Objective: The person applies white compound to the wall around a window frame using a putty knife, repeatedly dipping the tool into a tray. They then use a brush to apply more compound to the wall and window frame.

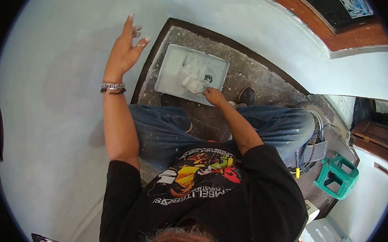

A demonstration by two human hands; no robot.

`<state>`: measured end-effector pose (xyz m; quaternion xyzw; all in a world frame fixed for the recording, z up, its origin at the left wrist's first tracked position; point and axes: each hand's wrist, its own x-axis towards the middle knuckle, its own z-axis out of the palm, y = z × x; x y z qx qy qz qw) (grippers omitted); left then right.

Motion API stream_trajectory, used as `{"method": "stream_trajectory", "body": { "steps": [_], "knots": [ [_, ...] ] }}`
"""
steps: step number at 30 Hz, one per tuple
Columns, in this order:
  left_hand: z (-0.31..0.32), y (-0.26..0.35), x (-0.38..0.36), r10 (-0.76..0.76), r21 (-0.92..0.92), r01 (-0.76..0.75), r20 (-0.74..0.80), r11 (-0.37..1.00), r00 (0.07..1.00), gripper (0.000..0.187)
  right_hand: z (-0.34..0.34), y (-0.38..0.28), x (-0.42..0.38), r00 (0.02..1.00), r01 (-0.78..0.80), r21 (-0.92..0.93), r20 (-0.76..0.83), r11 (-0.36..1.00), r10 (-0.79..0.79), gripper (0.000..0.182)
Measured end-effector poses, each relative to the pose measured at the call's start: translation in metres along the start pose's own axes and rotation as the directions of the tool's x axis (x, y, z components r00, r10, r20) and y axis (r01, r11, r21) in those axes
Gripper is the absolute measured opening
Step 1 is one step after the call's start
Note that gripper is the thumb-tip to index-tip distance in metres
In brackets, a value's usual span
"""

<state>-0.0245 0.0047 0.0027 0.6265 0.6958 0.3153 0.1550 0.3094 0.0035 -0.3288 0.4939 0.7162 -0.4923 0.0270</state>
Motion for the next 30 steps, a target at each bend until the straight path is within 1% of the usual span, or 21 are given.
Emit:
{"method": "stream_trajectory", "body": {
  "steps": [2, 3, 6, 9, 12, 13, 16, 19, 22, 25, 28, 30],
  "knots": [
    [-0.001, 0.001, 0.0, -0.017, 0.017, 0.017, -0.006, 1.0, 1.0, 0.084, -0.011, -0.021, -0.015, 0.994, -0.012, -0.08, -0.112, 0.997, 0.003, 0.047],
    [-0.001, 0.002, 0.0, -0.021, 0.021, 0.021, -0.007, 1.0, 1.0, 0.084, -0.015, -0.026, -0.018, 0.996, 0.022, -0.071, -0.083, 0.997, -0.028, 0.056],
    [-0.003, 0.003, -0.002, -0.016, 0.006, 0.016, -0.013, 1.0, 1.0, 0.084, -0.019, -0.037, -0.024, 0.998, 0.003, 0.034, -0.067, 0.999, -0.001, 0.055],
    [-0.004, 0.01, 0.001, -0.016, -0.026, 0.016, -0.004, 1.0, 1.0, 0.084, -0.023, -0.035, -0.032, 0.989, 0.115, 0.09, -0.103, 0.989, -0.106, 0.055],
    [-0.004, 0.008, -0.002, -0.031, -0.028, 0.031, -0.001, 0.999, 1.0, 0.085, -0.015, -0.022, -0.027, 0.973, 0.179, -0.047, -0.14, 0.983, -0.184, 0.053],
    [-0.004, 0.008, -0.002, -0.035, -0.024, 0.035, -0.005, 0.999, 0.999, 0.085, -0.016, -0.021, -0.028, 0.984, 0.153, 0.035, -0.102, 0.988, -0.148, 0.045],
    [-0.008, 0.011, -0.004, -0.064, -0.021, 0.064, 0.002, 0.998, 0.998, 0.085, -0.008, -0.021, -0.028, 0.969, 0.16, 0.025, -0.196, 0.987, -0.152, 0.036],
    [-0.007, 0.007, -0.005, -0.072, -0.022, 0.072, -0.006, 0.997, 0.997, 0.084, -0.036, -0.064, -0.047, 0.999, -0.039, 0.265, 0.028, 0.963, 0.033, 0.045],
    [-0.009, 0.01, -0.005, -0.074, -0.031, 0.075, 0.015, 0.997, 0.997, 0.083, -0.025, -0.054, -0.037, 0.989, 0.031, 0.297, -0.147, 0.954, 0.013, 0.04],
    [-0.006, 0.007, -0.004, -0.036, -0.017, 0.036, 0.008, 0.999, 0.999, 0.082, -0.016, -0.033, -0.031, 0.989, 0.1, 0.075, -0.113, 0.992, -0.091, 0.03],
    [-0.01, 0.012, -0.005, -0.073, -0.052, 0.075, 0.032, 0.996, 0.997, 0.081, -0.004, -0.033, -0.042, 0.959, -0.014, -0.098, -0.282, 0.995, -0.014, 0.029],
    [-0.01, 0.009, -0.005, -0.072, -0.036, 0.073, 0.019, 0.997, 0.997, 0.08, -0.014, -0.046, -0.043, 0.963, -0.111, -0.098, -0.257, 0.989, 0.082, 0.033]
  ]
}}
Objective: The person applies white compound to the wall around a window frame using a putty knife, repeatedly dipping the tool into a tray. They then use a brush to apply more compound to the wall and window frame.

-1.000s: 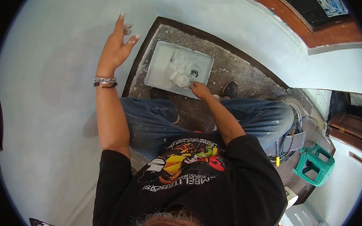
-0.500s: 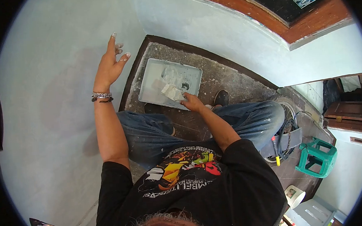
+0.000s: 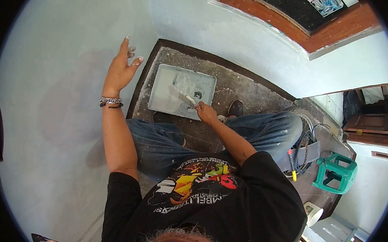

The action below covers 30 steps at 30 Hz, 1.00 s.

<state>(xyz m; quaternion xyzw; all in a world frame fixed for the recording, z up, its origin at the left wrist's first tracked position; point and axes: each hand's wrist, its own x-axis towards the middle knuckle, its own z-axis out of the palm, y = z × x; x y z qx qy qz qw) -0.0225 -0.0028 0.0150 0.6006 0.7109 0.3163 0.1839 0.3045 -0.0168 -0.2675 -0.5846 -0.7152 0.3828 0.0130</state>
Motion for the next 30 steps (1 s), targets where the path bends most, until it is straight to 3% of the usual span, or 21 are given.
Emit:
{"method": "stream_trajectory", "body": {
  "steps": [1, 4, 7, 10, 16, 19, 22, 25, 28, 30],
  "knots": [
    [0.0, -0.002, 0.0, 0.002, 0.009, -0.002, -0.004, 1.0, 1.0, 0.08, -0.006, -0.007, -0.002, 0.999, -0.048, -0.012, 0.016, 0.999, 0.048, 0.034],
    [0.003, -0.009, 0.001, 0.026, 0.009, -0.026, -0.019, 1.0, 0.999, 0.079, -0.007, -0.006, -0.005, 0.996, 0.014, 0.079, -0.089, 0.997, -0.007, 0.038],
    [-0.001, 0.002, 0.0, -0.027, -0.027, 0.027, 0.018, 0.999, 0.999, 0.079, 0.014, 0.025, 0.009, 0.992, 0.105, 0.058, -0.076, 0.993, -0.1, 0.038],
    [0.004, -0.006, 0.003, 0.031, 0.003, -0.031, -0.014, 1.0, 0.999, 0.079, 0.013, 0.024, 0.001, 0.978, 0.193, -0.1, -0.06, 0.976, -0.199, 0.035],
    [0.005, -0.006, 0.004, 0.051, -0.003, -0.051, -0.022, 0.999, 0.998, 0.078, 0.006, 0.004, -0.003, 0.998, 0.062, -0.138, 0.03, 0.988, -0.058, 0.032],
    [0.004, 0.0, 0.004, 0.036, -0.015, -0.036, -0.006, 0.999, 0.999, 0.078, 0.022, 0.032, 0.01, 0.991, 0.13, -0.02, 0.023, 0.991, -0.13, 0.034],
    [0.003, 0.0, 0.004, 0.04, -0.005, -0.04, 0.001, 0.999, 0.999, 0.078, 0.025, 0.035, 0.006, 0.962, 0.243, 0.042, -0.139, 0.969, -0.235, 0.031],
    [0.007, -0.006, 0.004, 0.077, 0.008, -0.077, -0.022, 0.997, 0.997, 0.079, -0.007, 0.004, 0.002, 1.0, -0.022, 0.537, 0.011, 0.843, 0.019, 0.025],
    [0.006, -0.003, 0.004, 0.038, 0.017, -0.038, -0.003, 0.999, 0.999, 0.08, -0.047, -0.009, 0.027, 0.989, 0.088, 0.667, -0.149, 0.74, 0.017, 0.018],
    [0.007, -0.005, 0.004, 0.054, 0.01, -0.054, -0.004, 0.998, 0.999, 0.08, -0.096, -0.03, 0.047, 0.968, 0.057, 0.74, -0.204, 0.67, 0.143, 0.014]
  ]
}}
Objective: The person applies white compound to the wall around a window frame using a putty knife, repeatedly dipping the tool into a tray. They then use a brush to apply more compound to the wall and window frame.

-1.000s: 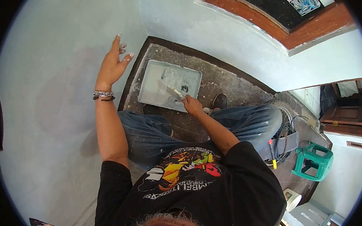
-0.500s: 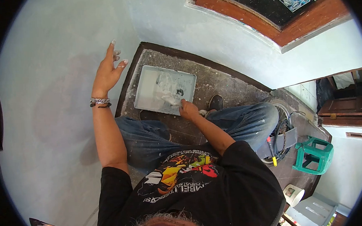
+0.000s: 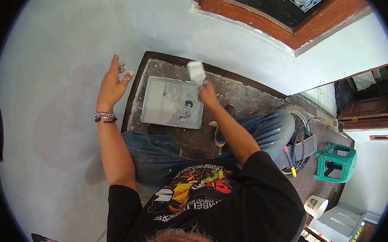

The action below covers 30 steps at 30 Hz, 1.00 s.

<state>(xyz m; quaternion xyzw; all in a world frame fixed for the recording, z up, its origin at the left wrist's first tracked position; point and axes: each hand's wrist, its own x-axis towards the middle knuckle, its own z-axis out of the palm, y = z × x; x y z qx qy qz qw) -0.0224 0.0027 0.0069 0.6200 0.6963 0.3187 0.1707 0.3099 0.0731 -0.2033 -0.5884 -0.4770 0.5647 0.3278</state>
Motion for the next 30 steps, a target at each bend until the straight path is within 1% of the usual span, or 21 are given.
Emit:
{"method": "stream_trajectory", "body": {
  "steps": [1, 2, 4, 6, 7, 10, 11, 13, 14, 17, 20, 23, 25, 26, 29, 30],
  "knots": [
    [0.001, 0.0, 0.0, 0.008, -0.003, -0.008, 0.001, 1.0, 1.0, 0.08, -0.007, -0.018, 0.018, 0.998, 0.054, 0.18, -0.028, 0.982, -0.05, 0.013],
    [0.0, 0.001, 0.001, 0.003, -0.006, -0.003, 0.004, 1.0, 1.0, 0.08, -0.015, -0.036, 0.036, 0.993, 0.111, 0.352, -0.064, 0.93, -0.094, 0.012],
    [-0.001, 0.004, 0.0, -0.009, -0.013, 0.009, 0.013, 1.0, 1.0, 0.08, -0.039, -0.086, 0.06, 0.988, 0.155, 0.443, -0.056, 0.883, -0.146, 0.011],
    [0.001, 0.002, 0.0, 0.004, -0.004, -0.004, 0.006, 1.0, 1.0, 0.08, -0.045, -0.13, 0.039, 0.995, 0.102, 0.516, -0.054, 0.851, -0.086, 0.011],
    [0.001, 0.0, 0.0, 0.01, -0.001, -0.01, 0.001, 1.0, 1.0, 0.079, -0.047, -0.14, 0.034, 0.997, 0.076, 0.55, -0.051, 0.832, -0.058, 0.012],
    [0.001, 0.0, 0.002, 0.009, -0.004, -0.009, 0.0, 1.0, 1.0, 0.08, -0.048, -0.129, 0.006, 0.996, 0.035, 0.496, -0.088, 0.867, 0.01, 0.014],
    [0.003, 0.0, 0.003, 0.016, 0.0, -0.016, 0.0, 1.0, 1.0, 0.08, -0.052, -0.117, 0.01, 0.999, -0.043, 0.5, 0.011, 0.865, 0.044, 0.015],
    [0.006, 0.0, 0.006, 0.038, 0.011, -0.038, 0.006, 0.999, 0.999, 0.08, -0.055, -0.092, 0.042, 0.992, -0.119, 0.597, 0.041, 0.793, 0.118, 0.015],
    [0.007, 0.003, 0.008, 0.038, 0.011, -0.038, 0.011, 0.999, 0.999, 0.08, -0.057, -0.092, 0.058, 0.987, -0.155, 0.641, 0.061, 0.752, 0.151, 0.015],
    [0.009, 0.007, 0.008, 0.03, 0.016, -0.031, 0.026, 0.999, 0.999, 0.08, -0.057, -0.147, 0.071, 0.994, -0.062, 0.739, -0.018, 0.671, 0.112, 0.014],
    [0.01, 0.01, 0.007, 0.023, 0.027, -0.024, 0.028, 0.999, 0.999, 0.081, -0.069, -0.198, 0.036, 0.989, -0.091, 0.753, 0.144, 0.652, -0.028, 0.013],
    [0.009, 0.011, 0.007, 0.019, 0.04, -0.02, 0.024, 0.999, 1.0, 0.081, -0.062, -0.19, -0.002, 0.998, 0.016, 0.607, 0.038, 0.795, -0.049, 0.013],
    [0.009, 0.008, 0.01, 0.031, 0.055, -0.031, 0.013, 0.998, 0.999, 0.081, -0.055, -0.155, 0.012, 0.99, -0.137, 0.652, 0.117, 0.746, 0.08, 0.013],
    [0.007, 0.01, 0.011, 0.012, 0.04, -0.013, 0.025, 0.999, 1.0, 0.08, -0.051, -0.137, 0.023, 0.977, -0.212, 0.67, 0.16, 0.712, 0.14, 0.013],
    [0.006, 0.021, 0.011, -0.019, 0.021, 0.018, 0.062, 1.0, 0.998, 0.079, -0.027, -0.126, 0.06, 0.974, -0.185, 0.693, 0.034, 0.696, 0.225, 0.014],
    [0.006, 0.022, 0.01, -0.02, 0.032, 0.018, 0.065, 0.999, 0.998, 0.079, -0.028, -0.14, 0.064, 0.984, -0.162, 0.715, 0.065, 0.68, 0.166, 0.013]
  ]
}}
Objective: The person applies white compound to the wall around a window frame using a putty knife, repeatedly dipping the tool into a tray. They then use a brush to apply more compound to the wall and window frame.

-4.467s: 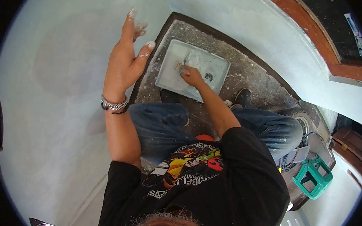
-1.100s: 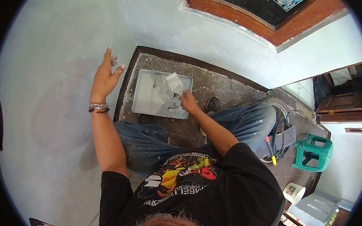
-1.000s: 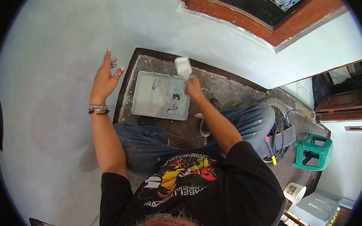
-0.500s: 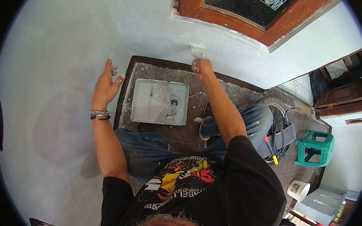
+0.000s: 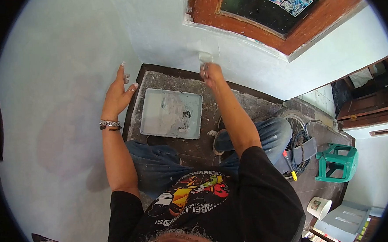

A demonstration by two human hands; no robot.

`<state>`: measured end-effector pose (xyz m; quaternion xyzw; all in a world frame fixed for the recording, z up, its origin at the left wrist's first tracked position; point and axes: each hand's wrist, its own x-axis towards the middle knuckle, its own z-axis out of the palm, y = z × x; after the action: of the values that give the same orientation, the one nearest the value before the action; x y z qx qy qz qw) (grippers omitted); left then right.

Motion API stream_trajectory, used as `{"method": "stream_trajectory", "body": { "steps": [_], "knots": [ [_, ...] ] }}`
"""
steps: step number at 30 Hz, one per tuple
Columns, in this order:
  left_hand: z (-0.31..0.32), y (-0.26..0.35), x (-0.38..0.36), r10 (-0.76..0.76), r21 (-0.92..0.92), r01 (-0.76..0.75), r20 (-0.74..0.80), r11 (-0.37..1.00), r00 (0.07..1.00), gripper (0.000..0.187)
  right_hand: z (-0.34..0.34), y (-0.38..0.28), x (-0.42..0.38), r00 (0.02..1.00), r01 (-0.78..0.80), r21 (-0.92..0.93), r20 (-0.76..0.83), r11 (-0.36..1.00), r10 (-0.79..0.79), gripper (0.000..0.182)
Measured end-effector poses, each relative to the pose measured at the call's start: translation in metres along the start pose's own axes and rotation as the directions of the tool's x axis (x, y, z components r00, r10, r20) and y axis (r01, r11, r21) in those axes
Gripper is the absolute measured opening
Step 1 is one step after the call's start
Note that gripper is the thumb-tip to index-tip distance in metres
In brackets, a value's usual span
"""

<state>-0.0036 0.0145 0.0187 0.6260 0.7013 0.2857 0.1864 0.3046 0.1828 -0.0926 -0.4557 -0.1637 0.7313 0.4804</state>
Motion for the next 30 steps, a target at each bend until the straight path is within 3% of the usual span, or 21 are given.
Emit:
{"method": "stream_trajectory", "body": {
  "steps": [5, 8, 9, 12, 15, 18, 21, 24, 27, 30],
  "knots": [
    [0.0, -0.006, -0.004, 0.0, -0.001, 0.0, -0.005, 1.0, 1.0, 0.08, 0.025, -0.054, -0.067, 0.948, 0.129, 0.049, 0.287, 0.99, -0.137, 0.011],
    [0.002, -0.015, -0.002, 0.029, 0.025, -0.028, -0.04, 0.999, 0.999, 0.081, 0.005, -0.028, -0.079, 0.978, 0.113, -0.126, 0.188, 0.986, -0.088, 0.011],
    [-0.001, -0.009, -0.002, 0.012, 0.029, -0.011, -0.02, 1.0, 1.0, 0.08, -0.011, -0.009, -0.056, 0.988, -0.005, -0.012, 0.156, 1.0, 0.006, 0.012],
    [-0.002, 0.002, -0.002, -0.015, 0.015, 0.015, 0.019, 1.0, 1.0, 0.08, -0.024, 0.032, 0.009, 0.986, -0.13, -0.024, 0.106, 0.991, 0.131, 0.012],
    [-0.003, 0.003, -0.002, -0.01, 0.015, 0.009, 0.028, 1.0, 1.0, 0.081, 0.023, 0.011, 0.017, 1.0, -0.027, 0.014, 0.008, 1.0, 0.027, 0.014],
    [-0.002, 0.002, -0.007, -0.009, 0.024, 0.008, 0.028, 1.0, 1.0, 0.081, 0.051, -0.03, -0.03, 0.952, 0.059, 0.024, 0.299, 0.998, -0.063, 0.009],
    [-0.004, -0.001, -0.007, 0.002, 0.043, -0.003, 0.02, 0.999, 1.0, 0.082, 0.051, -0.012, -0.074, 0.959, 0.25, -0.11, 0.164, 0.962, -0.231, 0.008],
    [-0.005, 0.0, -0.005, 0.018, 0.046, -0.019, 0.022, 0.999, 1.0, 0.082, 0.022, 0.039, -0.034, 0.988, 0.064, -0.053, 0.146, 0.997, -0.056, 0.01],
    [-0.005, 0.008, -0.007, 0.013, 0.038, -0.014, 0.047, 0.999, 0.999, 0.081, 0.011, 0.075, 0.033, 0.997, -0.052, -0.142, 0.045, 0.989, 0.059, 0.012],
    [-0.01, 0.01, -0.009, -0.002, 0.048, -0.001, 0.056, 0.999, 0.998, 0.081, 0.041, 0.052, 0.031, 0.994, 0.048, -0.052, 0.101, 0.998, -0.042, 0.012]
  ]
}}
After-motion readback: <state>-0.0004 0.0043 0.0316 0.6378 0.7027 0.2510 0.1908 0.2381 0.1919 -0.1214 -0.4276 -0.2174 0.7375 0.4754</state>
